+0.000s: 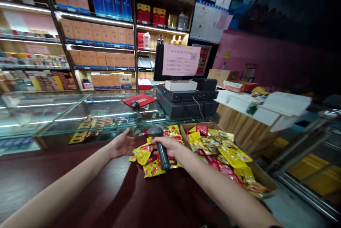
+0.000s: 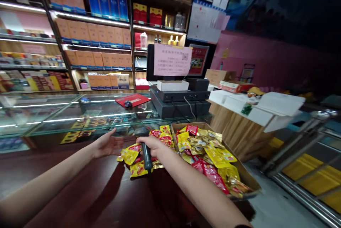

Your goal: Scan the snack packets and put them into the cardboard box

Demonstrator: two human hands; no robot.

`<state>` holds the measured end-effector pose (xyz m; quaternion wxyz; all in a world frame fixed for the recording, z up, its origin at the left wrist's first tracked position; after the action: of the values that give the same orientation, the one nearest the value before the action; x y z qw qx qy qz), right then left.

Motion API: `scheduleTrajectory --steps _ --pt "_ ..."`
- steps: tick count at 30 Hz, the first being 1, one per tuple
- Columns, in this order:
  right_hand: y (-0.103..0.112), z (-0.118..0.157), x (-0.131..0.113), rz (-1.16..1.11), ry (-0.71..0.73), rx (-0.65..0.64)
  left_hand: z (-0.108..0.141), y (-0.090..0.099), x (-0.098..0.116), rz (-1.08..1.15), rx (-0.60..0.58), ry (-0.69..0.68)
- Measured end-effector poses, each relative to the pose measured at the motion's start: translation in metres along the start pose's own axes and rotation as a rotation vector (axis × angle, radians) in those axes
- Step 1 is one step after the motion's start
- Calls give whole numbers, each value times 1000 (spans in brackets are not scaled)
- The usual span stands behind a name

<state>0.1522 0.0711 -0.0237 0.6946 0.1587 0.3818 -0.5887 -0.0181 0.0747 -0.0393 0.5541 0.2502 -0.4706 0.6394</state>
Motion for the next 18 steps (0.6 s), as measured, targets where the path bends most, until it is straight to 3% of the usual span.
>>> scheduleTrajectory --steps 4,7,14,18 --pt "-15 -13 22 28 -21 64 -1 39 -13 -165 96 -21" --pt "-10 -14 39 56 -37 165 -7 53 -27 -237 132 -1" --pt "-9 -21 60 1 -79 140 -19 50 -49 -145 129 29" --pt "-8 -22 58 -9 -65 146 -19 38 -65 -156 28 90"
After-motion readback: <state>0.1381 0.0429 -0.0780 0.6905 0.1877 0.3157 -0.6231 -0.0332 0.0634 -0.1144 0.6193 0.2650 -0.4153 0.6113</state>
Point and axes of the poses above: each hand's wrist, its own z-axis away from the middle knuckle, its own y-axis out of the back of the hand, x = y × z, the point moved 9 cm from there along -z, towards the middle knuckle, and after that the axes turned 12 degrees about -y, right-handed, at the moved point
